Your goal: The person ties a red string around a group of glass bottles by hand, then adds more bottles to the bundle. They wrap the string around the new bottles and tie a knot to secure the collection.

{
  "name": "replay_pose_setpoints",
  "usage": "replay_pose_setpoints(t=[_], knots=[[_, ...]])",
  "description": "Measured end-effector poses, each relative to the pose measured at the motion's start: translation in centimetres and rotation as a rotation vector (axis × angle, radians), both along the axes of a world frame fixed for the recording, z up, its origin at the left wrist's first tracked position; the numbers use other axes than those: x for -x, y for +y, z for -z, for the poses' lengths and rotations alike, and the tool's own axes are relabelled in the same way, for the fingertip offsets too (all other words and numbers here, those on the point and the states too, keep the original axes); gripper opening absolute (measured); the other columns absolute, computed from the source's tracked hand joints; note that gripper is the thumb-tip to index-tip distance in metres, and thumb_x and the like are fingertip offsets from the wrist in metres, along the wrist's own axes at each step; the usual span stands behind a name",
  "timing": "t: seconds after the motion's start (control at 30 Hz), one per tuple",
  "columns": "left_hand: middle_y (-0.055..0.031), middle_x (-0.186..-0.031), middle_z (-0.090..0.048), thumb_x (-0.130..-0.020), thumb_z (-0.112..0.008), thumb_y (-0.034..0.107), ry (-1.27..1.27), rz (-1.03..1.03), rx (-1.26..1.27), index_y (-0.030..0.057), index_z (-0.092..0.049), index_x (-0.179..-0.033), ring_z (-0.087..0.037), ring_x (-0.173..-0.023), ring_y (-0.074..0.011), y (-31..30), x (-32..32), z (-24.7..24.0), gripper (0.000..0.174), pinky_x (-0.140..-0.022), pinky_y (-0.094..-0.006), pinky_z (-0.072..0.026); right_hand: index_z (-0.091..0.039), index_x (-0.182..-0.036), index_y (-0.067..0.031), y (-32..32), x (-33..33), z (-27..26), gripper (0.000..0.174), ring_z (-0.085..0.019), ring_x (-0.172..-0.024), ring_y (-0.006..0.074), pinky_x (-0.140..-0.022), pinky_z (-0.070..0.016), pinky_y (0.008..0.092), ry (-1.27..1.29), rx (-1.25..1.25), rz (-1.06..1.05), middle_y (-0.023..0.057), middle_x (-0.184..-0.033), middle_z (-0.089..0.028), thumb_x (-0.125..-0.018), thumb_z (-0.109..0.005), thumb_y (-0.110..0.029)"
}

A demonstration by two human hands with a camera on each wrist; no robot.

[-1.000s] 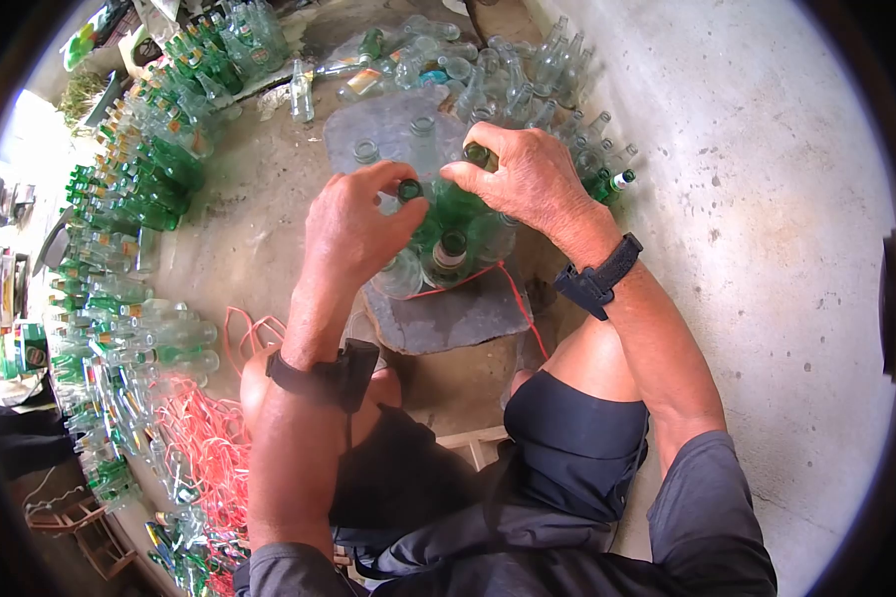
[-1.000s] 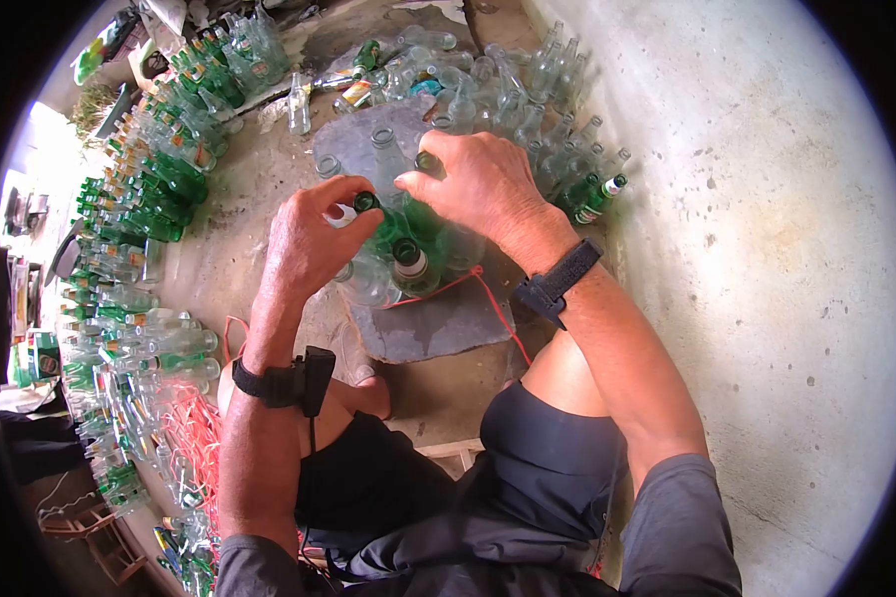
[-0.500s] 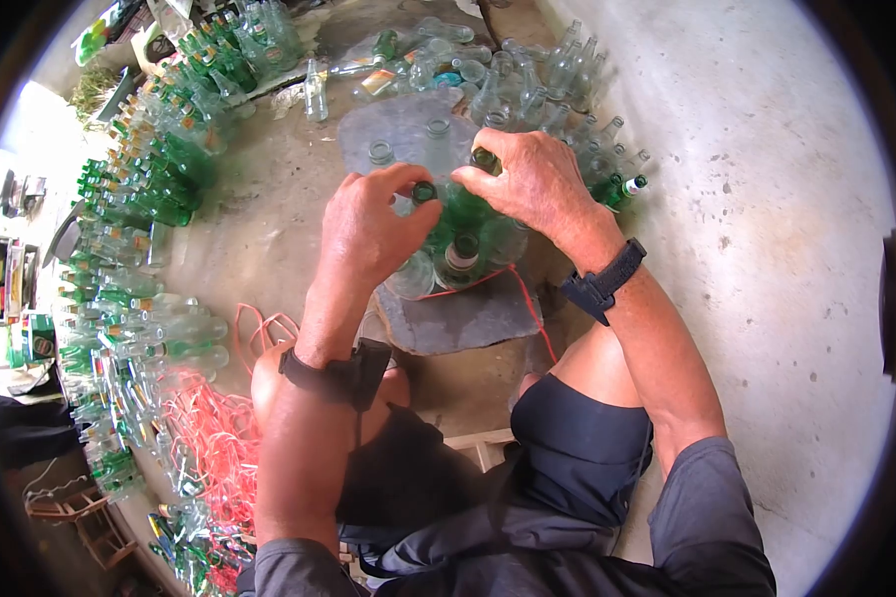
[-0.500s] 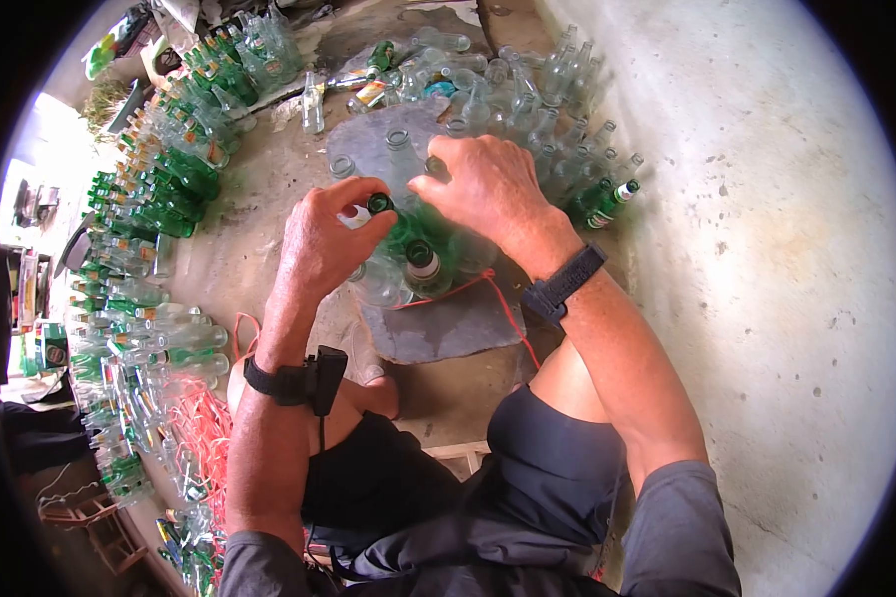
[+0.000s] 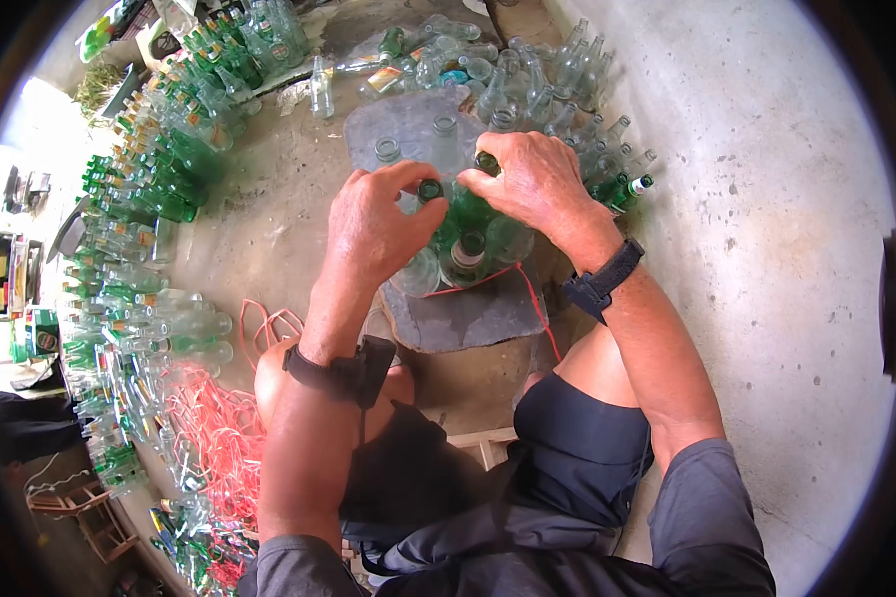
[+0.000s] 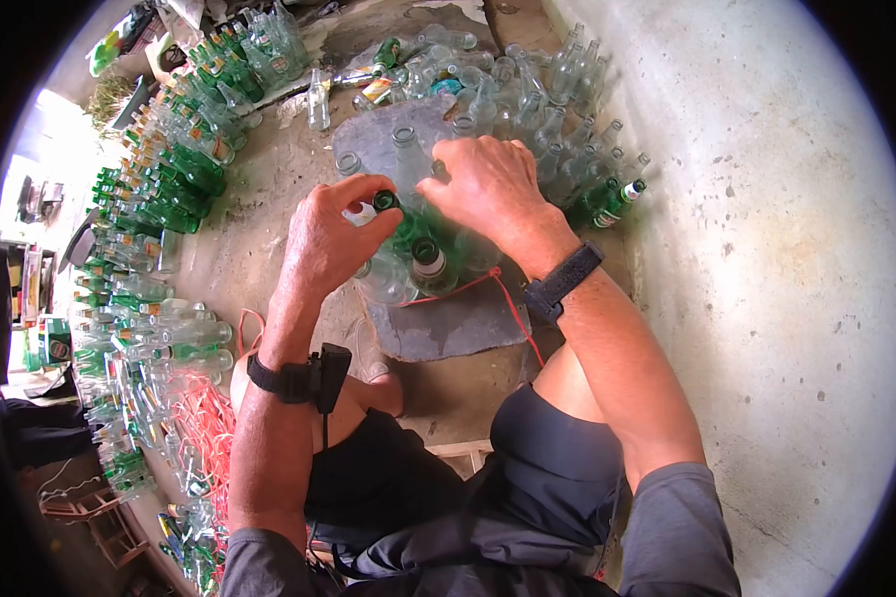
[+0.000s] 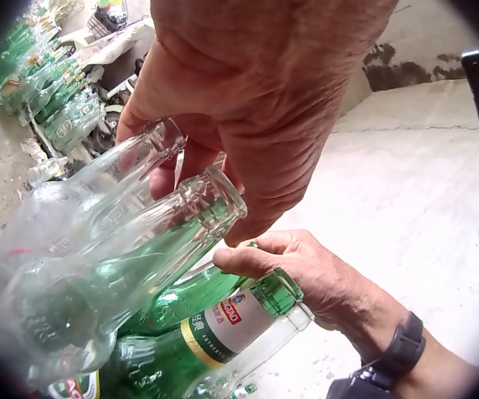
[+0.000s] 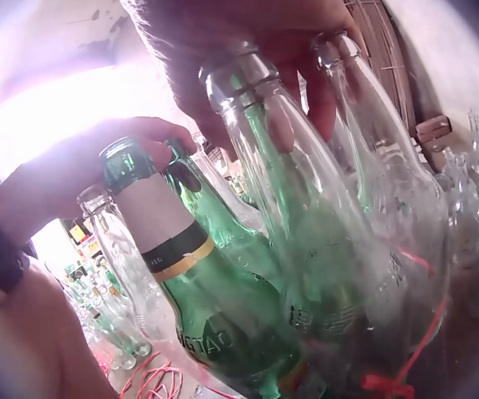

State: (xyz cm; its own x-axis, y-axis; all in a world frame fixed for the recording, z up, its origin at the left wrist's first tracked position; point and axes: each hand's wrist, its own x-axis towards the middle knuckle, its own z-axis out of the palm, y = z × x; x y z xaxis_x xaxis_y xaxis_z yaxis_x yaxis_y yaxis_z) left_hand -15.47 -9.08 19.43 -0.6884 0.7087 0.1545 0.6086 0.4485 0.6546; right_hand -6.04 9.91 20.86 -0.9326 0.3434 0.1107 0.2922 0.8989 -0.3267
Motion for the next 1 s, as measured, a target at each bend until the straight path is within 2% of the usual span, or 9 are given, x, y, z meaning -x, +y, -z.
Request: replay_pose_setpoints(t=[0.57,0.73,0.97,1.0], knots=[[-0.0084,-0.098,-0.077,-0.081,-0.078,0.024,-0.020,0.011,0.002,0.0099,-0.077,-0.112,-0.070,-0.091,-0.0232,0.0,-0.1,-0.4,0.034,-0.087,-0.0383,-0.0556,-0.074,-0.086,-0.0065,0.0,-0.2,1.0,0.031,-0.073,-0.080,0.0384,-0.084,-0.0517,0.0502,0.063,-0.063,0.004,0.0173,-0.077,-0.074,-0.084,-0.074,-0.038],[-0.0084,-0.098,-0.077,-0.082,-0.078,0.023,-0.029,0.018,-0.006,0.0090,-0.077,-0.112,-0.070,-0.091,-0.0232,0.1,-0.1,-0.3,0.034,-0.088,-0.0386,-0.0556,-0.073,-0.080,-0.0053,0.4,-0.2,1.1,0.033,-0.073,-0.073,0.0380,-0.079,-0.0541,0.0504,0.142,-0.082,-0.074,0.0175,-0.072,-0.072,-0.084,-0.074,-0.038],[-0.0090,-0.100,-0.078,-0.083,-0.078,0.022,-0.066,0.014,-0.014,0.0088,-0.077,-0.115,-0.070,-0.094,-0.0229,-0.2,-0.1,-0.5,0.035,-0.090,-0.0385,-0.0552,-0.070,-0.074,-0.0029,0.4,0.0,0.8,0.035,-0.071,-0.072,0.0410,-0.076,-0.0564,0.0526,0.154,-0.060,-0.082,0.0195,-0.068,-0.069,-0.084,-0.074,-0.036],[-0.0090,-0.100,-0.078,-0.083,-0.078,0.022,-0.067,0.012,-0.014,0.0088,-0.077,-0.115,-0.070,-0.094,-0.0229,-0.2,-0.1,-0.4,0.035,-0.090,-0.0385,-0.0552,-0.069,-0.074,-0.0027,0.4,0.1,0.6,0.035,-0.071,-0.071,0.0416,-0.073,-0.0569,0.0521,0.220,-0.051,-0.060,0.0203,-0.068,-0.069,-0.083,-0.074,-0.036]])
